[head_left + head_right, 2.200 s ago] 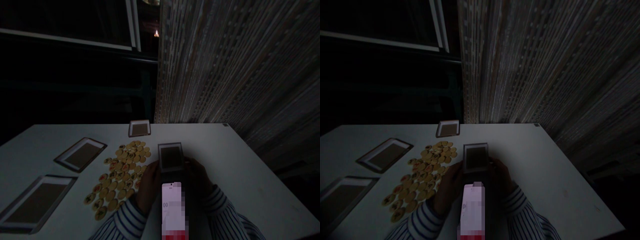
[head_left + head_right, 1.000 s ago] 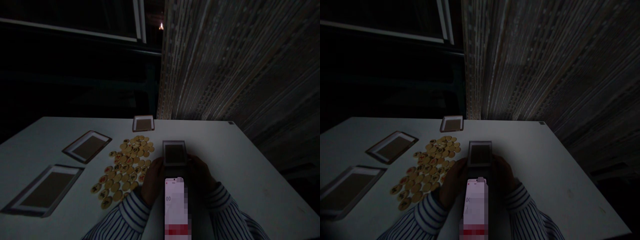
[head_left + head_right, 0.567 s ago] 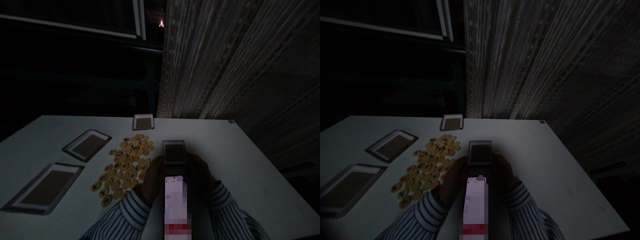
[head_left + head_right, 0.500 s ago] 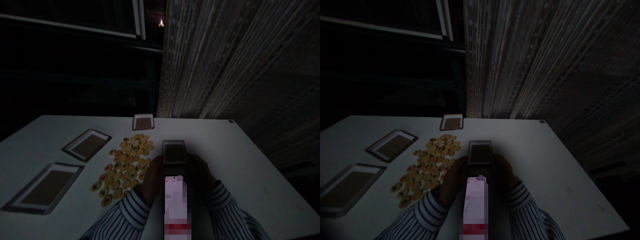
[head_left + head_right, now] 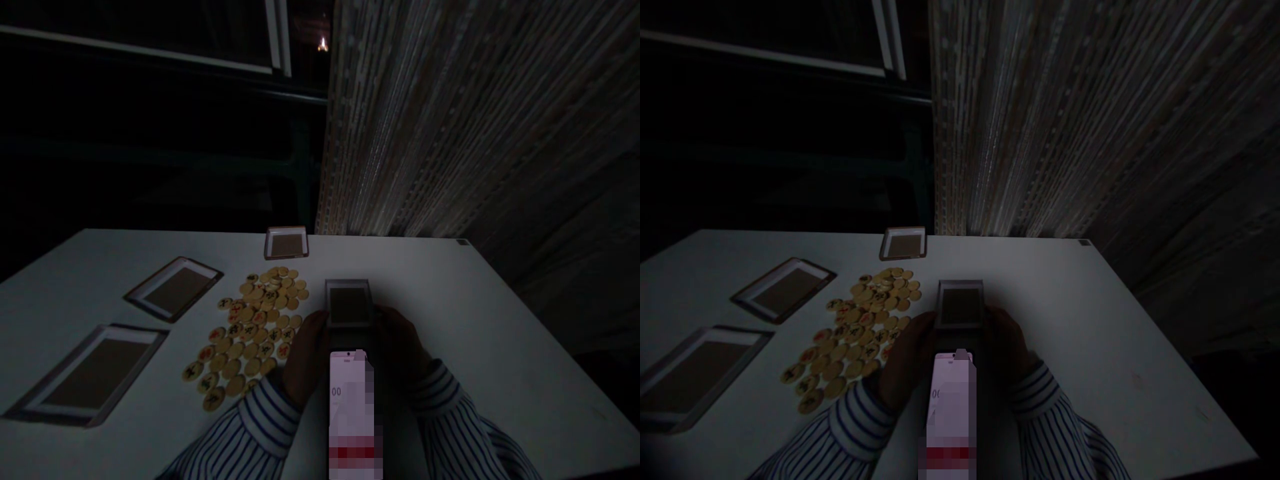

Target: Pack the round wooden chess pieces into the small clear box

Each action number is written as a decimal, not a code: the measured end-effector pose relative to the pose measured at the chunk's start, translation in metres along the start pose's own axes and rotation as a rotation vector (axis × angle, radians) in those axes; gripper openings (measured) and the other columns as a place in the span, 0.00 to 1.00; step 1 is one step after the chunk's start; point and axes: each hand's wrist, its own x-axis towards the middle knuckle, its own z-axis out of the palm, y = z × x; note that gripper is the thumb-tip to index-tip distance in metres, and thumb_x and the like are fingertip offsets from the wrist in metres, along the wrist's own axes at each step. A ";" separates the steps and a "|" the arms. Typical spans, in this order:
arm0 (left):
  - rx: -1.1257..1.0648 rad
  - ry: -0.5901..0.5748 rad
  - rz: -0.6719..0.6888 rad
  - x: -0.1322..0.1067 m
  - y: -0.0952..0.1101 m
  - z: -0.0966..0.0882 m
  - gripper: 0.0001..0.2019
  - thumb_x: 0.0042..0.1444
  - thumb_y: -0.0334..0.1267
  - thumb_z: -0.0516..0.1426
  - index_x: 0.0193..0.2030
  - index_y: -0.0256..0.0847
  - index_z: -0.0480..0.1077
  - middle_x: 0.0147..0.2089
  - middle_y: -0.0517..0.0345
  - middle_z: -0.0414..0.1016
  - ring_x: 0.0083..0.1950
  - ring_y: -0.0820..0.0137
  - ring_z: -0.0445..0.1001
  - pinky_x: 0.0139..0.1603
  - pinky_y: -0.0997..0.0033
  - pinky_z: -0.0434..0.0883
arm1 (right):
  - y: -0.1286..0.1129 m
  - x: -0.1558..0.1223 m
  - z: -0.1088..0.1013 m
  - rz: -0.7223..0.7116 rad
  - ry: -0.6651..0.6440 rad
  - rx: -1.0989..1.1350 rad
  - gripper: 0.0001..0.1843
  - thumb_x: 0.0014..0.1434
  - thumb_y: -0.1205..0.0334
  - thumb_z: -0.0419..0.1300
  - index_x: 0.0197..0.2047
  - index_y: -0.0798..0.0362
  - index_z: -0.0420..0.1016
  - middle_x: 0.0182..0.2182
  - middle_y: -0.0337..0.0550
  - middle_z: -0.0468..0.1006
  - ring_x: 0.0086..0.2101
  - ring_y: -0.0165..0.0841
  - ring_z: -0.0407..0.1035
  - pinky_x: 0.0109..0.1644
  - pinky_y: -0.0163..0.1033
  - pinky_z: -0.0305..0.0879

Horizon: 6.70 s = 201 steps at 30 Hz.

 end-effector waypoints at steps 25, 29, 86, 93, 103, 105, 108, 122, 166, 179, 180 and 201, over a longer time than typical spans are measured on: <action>-0.002 -0.007 -0.007 -0.002 -0.002 0.002 0.15 0.54 0.34 0.47 0.48 0.39 0.63 0.46 0.51 0.69 0.47 0.66 0.68 0.48 0.62 0.67 | 0.004 0.000 0.001 -0.022 0.004 0.018 0.17 0.56 0.61 0.48 0.48 0.51 0.66 0.43 0.47 0.72 0.42 0.35 0.67 0.45 0.43 0.66; 0.008 0.021 0.001 -0.001 0.002 -0.001 0.15 0.53 0.34 0.49 0.48 0.39 0.64 0.44 0.51 0.70 0.45 0.66 0.69 0.45 0.62 0.68 | 0.003 0.000 0.000 -0.030 0.008 -0.002 0.16 0.56 0.62 0.48 0.48 0.51 0.67 0.43 0.47 0.72 0.42 0.35 0.67 0.45 0.43 0.66; 0.245 0.228 0.088 0.002 -0.029 -0.090 0.13 0.52 0.42 0.51 0.41 0.39 0.69 0.47 0.52 0.69 0.50 0.66 0.65 0.53 0.60 0.62 | -0.050 0.017 0.004 -0.261 0.146 -0.079 0.10 0.54 0.63 0.51 0.39 0.54 0.69 0.36 0.48 0.74 0.38 0.35 0.68 0.42 0.44 0.65; 0.371 0.148 0.141 -0.006 -0.031 -0.091 0.13 0.52 0.42 0.51 0.41 0.40 0.70 0.48 0.50 0.69 0.51 0.62 0.65 0.52 0.57 0.62 | -0.071 0.021 0.030 -0.363 0.024 -0.125 0.12 0.55 0.64 0.51 0.42 0.51 0.70 0.38 0.46 0.73 0.39 0.34 0.67 0.42 0.42 0.65; 0.556 0.111 0.179 -0.009 -0.023 -0.087 0.13 0.49 0.46 0.53 0.37 0.42 0.71 0.48 0.48 0.69 0.51 0.57 0.63 0.51 0.51 0.60 | -0.063 0.007 0.050 -0.483 -0.029 -0.290 0.13 0.55 0.66 0.51 0.42 0.53 0.71 0.39 0.48 0.73 0.41 0.36 0.66 0.45 0.44 0.63; 0.601 0.111 0.170 -0.010 -0.021 -0.085 0.12 0.48 0.45 0.53 0.36 0.42 0.71 0.49 0.47 0.68 0.53 0.55 0.62 0.52 0.48 0.57 | -0.063 0.006 0.051 -0.495 -0.038 -0.302 0.12 0.54 0.66 0.52 0.42 0.53 0.71 0.40 0.48 0.73 0.42 0.36 0.65 0.45 0.45 0.63; 0.636 0.119 0.160 -0.013 -0.021 -0.082 0.12 0.46 0.43 0.54 0.37 0.43 0.71 0.50 0.47 0.67 0.54 0.53 0.60 0.54 0.44 0.53 | -0.061 0.006 0.052 -0.505 -0.048 -0.301 0.12 0.55 0.66 0.51 0.42 0.53 0.70 0.40 0.48 0.73 0.42 0.36 0.65 0.45 0.45 0.63; 0.672 0.148 0.128 -0.014 -0.022 -0.068 0.13 0.45 0.41 0.55 0.37 0.41 0.71 0.51 0.43 0.65 0.55 0.50 0.58 0.54 0.43 0.50 | -0.057 0.005 0.054 -0.519 -0.048 -0.306 0.12 0.54 0.66 0.51 0.42 0.52 0.70 0.40 0.47 0.73 0.42 0.37 0.65 0.44 0.45 0.62; 0.770 0.183 0.097 -0.016 -0.020 -0.058 0.13 0.46 0.44 0.54 0.35 0.39 0.72 0.49 0.43 0.67 0.54 0.53 0.60 0.55 0.46 0.52 | -0.066 0.002 0.047 -0.527 -0.029 -0.276 0.12 0.55 0.67 0.52 0.43 0.53 0.69 0.39 0.46 0.73 0.41 0.35 0.64 0.44 0.44 0.59; 0.745 0.199 0.119 -0.015 -0.021 -0.058 0.12 0.47 0.44 0.54 0.34 0.38 0.72 0.48 0.44 0.67 0.54 0.53 0.60 0.54 0.47 0.53 | -0.065 0.003 0.048 -0.529 -0.037 -0.286 0.12 0.54 0.68 0.52 0.43 0.53 0.70 0.39 0.47 0.73 0.40 0.35 0.65 0.44 0.44 0.59; 0.737 0.205 0.130 -0.015 -0.021 -0.059 0.13 0.47 0.44 0.54 0.34 0.38 0.72 0.48 0.44 0.67 0.53 0.54 0.61 0.54 0.47 0.53 | -0.065 0.003 0.048 -0.531 -0.032 -0.287 0.12 0.54 0.68 0.52 0.42 0.53 0.70 0.39 0.47 0.73 0.40 0.35 0.65 0.44 0.44 0.59; 0.587 0.415 0.295 -0.012 -0.005 -0.068 0.10 0.47 0.40 0.56 0.36 0.39 0.67 0.44 0.49 0.70 0.49 0.61 0.66 0.51 0.54 0.59 | -0.061 0.005 0.046 -0.520 0.026 -0.305 0.10 0.55 0.66 0.52 0.40 0.53 0.71 0.38 0.46 0.74 0.39 0.35 0.66 0.44 0.43 0.60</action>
